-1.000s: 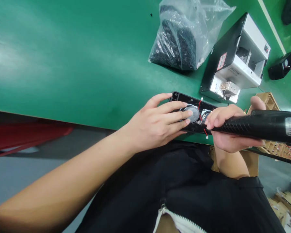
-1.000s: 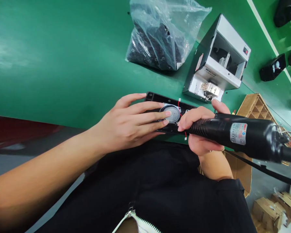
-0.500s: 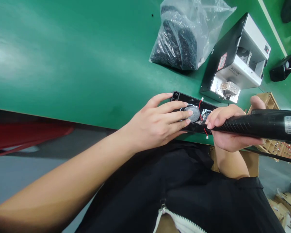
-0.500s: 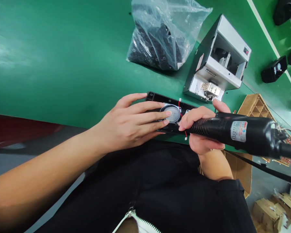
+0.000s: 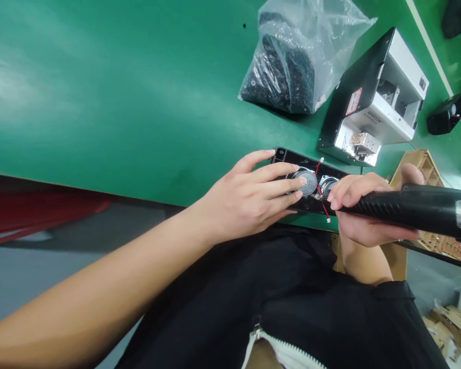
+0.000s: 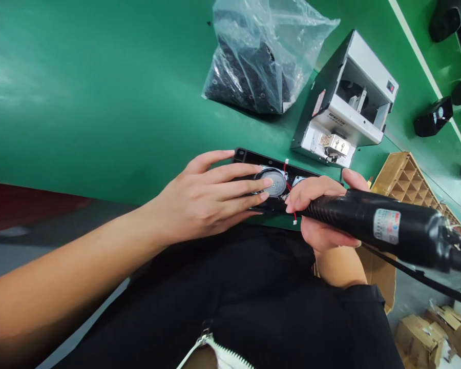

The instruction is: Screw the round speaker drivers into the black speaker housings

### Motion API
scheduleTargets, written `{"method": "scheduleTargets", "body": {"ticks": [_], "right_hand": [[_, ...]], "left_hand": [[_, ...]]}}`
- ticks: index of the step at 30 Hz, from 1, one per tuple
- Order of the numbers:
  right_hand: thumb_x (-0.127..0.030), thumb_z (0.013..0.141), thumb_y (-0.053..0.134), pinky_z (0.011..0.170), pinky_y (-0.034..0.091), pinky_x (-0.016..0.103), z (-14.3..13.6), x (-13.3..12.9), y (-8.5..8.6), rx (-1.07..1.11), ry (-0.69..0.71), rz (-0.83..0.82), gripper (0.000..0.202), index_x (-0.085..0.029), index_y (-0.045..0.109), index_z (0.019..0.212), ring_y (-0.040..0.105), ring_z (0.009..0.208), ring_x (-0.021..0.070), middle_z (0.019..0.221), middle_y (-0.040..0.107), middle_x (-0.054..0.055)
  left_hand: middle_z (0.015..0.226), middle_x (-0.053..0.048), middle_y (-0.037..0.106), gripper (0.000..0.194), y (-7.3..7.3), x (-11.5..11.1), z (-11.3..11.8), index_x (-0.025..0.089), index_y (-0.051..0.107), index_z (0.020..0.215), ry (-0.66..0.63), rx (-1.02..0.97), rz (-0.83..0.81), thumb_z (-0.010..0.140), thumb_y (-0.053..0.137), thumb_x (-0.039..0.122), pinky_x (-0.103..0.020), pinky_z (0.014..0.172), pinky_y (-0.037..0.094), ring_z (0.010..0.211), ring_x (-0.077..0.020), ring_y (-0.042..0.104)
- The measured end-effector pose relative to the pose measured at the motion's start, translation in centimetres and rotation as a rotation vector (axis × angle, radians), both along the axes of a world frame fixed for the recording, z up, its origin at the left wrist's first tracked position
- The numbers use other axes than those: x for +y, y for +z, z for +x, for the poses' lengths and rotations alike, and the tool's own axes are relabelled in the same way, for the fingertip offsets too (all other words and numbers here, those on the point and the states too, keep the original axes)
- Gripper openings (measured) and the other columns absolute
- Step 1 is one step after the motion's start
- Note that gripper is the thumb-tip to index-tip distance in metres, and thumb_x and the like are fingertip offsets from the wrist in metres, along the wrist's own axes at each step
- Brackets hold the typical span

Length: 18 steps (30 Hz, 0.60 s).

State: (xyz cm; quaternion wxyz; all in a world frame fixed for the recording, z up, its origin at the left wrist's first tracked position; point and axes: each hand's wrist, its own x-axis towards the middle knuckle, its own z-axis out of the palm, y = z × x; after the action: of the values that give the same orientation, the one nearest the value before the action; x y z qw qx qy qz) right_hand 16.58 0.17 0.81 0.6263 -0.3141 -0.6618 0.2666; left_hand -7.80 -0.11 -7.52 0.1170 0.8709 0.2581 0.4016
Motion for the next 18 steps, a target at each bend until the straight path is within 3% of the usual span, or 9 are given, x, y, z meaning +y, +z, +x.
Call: {"method": "scheduleTargets", "body": {"ticks": [4, 10, 15, 18], "right_hand": [[-0.098, 0.111, 0.018, 0.039, 0.054, 0.031, -0.2, -0.2, 0.3, 0.044, -0.038, -0.047, 0.093, -0.039, 0.072, 0.158, 0.051, 0.037, 0.0149, 0.070, 0.062, -0.009], [-0.088, 0.115, 0.042, 0.035, 0.049, 0.027, -0.8, 0.0, 0.0, 0.015, -0.090, 0.005, 0.073, -0.043, 0.069, 0.165, 0.044, 0.032, 0.0131, 0.067, 0.064, -0.011], [-0.102, 0.107, 0.041, 0.035, 0.050, 0.029, -0.2, -0.1, -0.5, 0.004, -0.037, 0.007, 0.086, -0.043, 0.066, 0.165, 0.048, 0.033, 0.0146, 0.069, 0.065, -0.011], [-0.104, 0.103, 0.047, 0.042, 0.055, 0.034, 0.5, -1.0, -0.6, -0.052, -0.082, -0.246, 0.080, -0.050, 0.065, 0.158, 0.051, 0.037, 0.0170, 0.066, 0.061, -0.012]], "left_hand": [[0.145, 0.000, 0.093, 0.019, 0.0, 0.0, 0.0, 0.029, 0.087, 0.132, -0.001, 0.008, -0.018, 0.114, 0.081, 0.026, -0.051, 0.153, 0.040, 0.152, -0.0275, 0.080], [0.149, 0.004, 0.092, 0.027, -0.5, -0.3, 0.1, 0.038, 0.088, 0.135, -0.031, -0.034, -0.171, 0.112, 0.082, 0.025, -0.055, 0.156, 0.039, 0.154, -0.0286, 0.080], [0.152, 0.003, 0.091, 0.034, -0.8, -0.5, 0.3, 0.039, 0.089, 0.138, -0.034, -0.059, -0.209, 0.110, 0.082, 0.022, -0.057, 0.158, 0.037, 0.156, -0.0303, 0.080], [0.153, 0.002, 0.091, 0.032, -0.8, -0.6, 0.3, 0.039, 0.088, 0.137, -0.041, -0.050, -0.212, 0.110, 0.081, 0.022, -0.059, 0.157, 0.038, 0.156, -0.0310, 0.080]]}}
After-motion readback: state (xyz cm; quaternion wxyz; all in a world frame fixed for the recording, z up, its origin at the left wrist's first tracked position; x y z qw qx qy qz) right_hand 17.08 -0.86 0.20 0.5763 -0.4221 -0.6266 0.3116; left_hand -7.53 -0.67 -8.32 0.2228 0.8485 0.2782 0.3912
